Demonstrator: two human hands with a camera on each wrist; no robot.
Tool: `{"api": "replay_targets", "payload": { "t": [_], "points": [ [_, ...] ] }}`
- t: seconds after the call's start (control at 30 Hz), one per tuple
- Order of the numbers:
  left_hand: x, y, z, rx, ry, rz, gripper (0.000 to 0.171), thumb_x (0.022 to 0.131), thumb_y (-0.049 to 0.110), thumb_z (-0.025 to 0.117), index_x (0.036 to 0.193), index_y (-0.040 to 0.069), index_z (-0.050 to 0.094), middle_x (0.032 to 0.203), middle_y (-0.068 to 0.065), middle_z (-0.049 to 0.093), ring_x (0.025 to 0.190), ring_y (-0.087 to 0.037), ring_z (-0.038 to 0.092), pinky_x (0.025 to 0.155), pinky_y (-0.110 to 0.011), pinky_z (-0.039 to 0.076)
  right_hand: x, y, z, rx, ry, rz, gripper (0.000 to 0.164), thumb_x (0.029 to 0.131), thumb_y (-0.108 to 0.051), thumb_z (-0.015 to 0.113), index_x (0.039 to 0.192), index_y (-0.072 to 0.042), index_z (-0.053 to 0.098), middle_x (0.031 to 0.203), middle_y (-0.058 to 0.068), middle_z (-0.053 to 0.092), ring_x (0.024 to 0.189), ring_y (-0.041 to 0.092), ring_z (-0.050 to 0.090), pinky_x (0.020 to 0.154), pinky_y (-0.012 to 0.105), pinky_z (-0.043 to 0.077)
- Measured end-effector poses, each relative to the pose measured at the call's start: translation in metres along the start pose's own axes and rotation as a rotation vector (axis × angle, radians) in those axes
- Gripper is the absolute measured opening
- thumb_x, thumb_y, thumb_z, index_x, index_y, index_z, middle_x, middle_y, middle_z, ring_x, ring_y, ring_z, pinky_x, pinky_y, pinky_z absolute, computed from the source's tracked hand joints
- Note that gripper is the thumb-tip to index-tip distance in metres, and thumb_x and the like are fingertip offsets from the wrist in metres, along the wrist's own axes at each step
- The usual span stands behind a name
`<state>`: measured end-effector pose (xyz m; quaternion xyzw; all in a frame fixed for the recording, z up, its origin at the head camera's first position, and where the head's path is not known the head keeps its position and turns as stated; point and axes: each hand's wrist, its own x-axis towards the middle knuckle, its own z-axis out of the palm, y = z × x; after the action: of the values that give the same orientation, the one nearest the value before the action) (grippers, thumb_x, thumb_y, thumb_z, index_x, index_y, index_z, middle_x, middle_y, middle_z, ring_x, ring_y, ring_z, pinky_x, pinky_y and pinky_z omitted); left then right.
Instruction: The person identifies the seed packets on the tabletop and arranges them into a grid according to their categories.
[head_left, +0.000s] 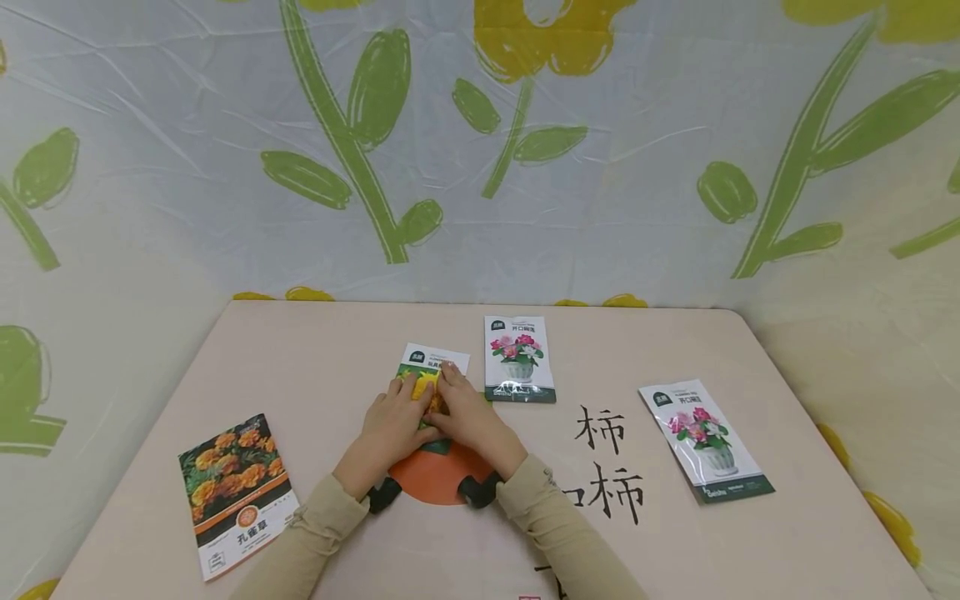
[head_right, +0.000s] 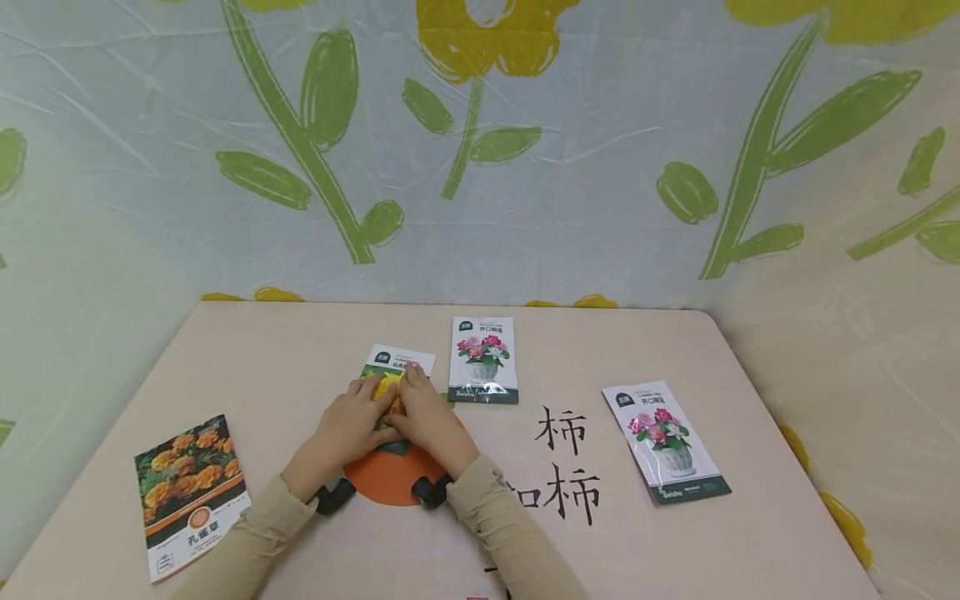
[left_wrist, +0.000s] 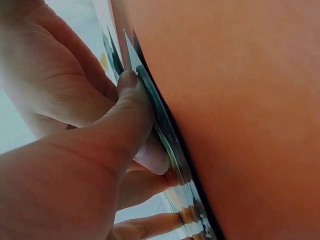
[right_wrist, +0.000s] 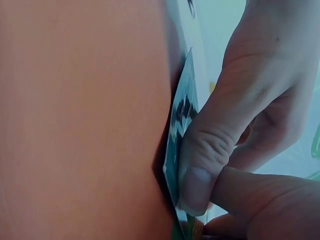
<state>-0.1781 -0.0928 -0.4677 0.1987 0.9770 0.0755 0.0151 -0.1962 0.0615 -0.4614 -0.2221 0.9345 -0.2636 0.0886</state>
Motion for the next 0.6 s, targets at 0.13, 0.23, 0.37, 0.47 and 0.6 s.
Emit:
{"api": "replay_targets", "payload": {
  "t": [0.13,0.23,0.37,0.47,0.6],
  "points": [
    [0.0025,0.0008,0.0004,0.004,-0.008,-0.012,0.076,0.086,0.055,0.07,0.143,0.007,0.054,0.145,-0.025,0.044,0.119,-0.039,0.045,0.082,-0.048,0.051,0.0019,0.0032,0.0003,0.009,0.007,-0.005,0.068,0.093,-0.027,0.072,0.146,0.007,0.043,0.159,0.022,0.027,0.149,0.033,0.021,0.117,0.044,0.024],
    [0.0046,0.0015,0.0007,0.007,-0.011,-0.017,0.077,0.086,0.056,0.069,0.144,0.007,0.053,0.145,-0.026,0.043,0.119,-0.039,0.046,0.083,-0.048,0.051,0.003,0.0047,0.0001,0.012,0.014,-0.008,0.067,0.093,-0.025,0.072,0.145,0.006,0.044,0.159,0.022,0.027,0.149,0.033,0.021,0.118,0.043,0.023],
    [0.0063,0.0029,0.001,-0.002,-0.023,-0.033,0.077,0.086,0.056,0.069,0.144,0.007,0.053,0.147,-0.025,0.042,0.121,-0.039,0.044,0.086,-0.049,0.05,0.0041,0.0061,0.0002,0.004,0.02,-0.013,0.066,0.092,-0.025,0.073,0.144,0.007,0.046,0.158,0.022,0.029,0.148,0.032,0.022,0.118,0.043,0.023],
    [0.007,0.0042,0.001,-0.01,-0.029,-0.038,0.076,0.087,0.055,0.069,0.144,0.007,0.054,0.147,-0.025,0.041,0.121,-0.04,0.043,0.087,-0.05,0.05,0.0047,0.0072,0.0005,-0.008,0.024,-0.008,0.066,0.092,-0.027,0.073,0.143,0.006,0.047,0.158,0.021,0.03,0.148,0.032,0.023,0.117,0.042,0.024],
    [0.008,0.0059,-0.0003,0.009,-0.013,-0.022,0.075,0.087,0.054,0.07,0.142,0.007,0.055,0.143,-0.025,0.044,0.119,-0.039,0.045,0.084,-0.049,0.05,0.0053,0.0085,0.0006,-0.042,0.049,-0.023,0.061,0.091,-0.026,0.074,0.139,0.005,0.053,0.155,0.021,0.035,0.146,0.033,0.03,0.115,0.043,0.029]
  ]
}}
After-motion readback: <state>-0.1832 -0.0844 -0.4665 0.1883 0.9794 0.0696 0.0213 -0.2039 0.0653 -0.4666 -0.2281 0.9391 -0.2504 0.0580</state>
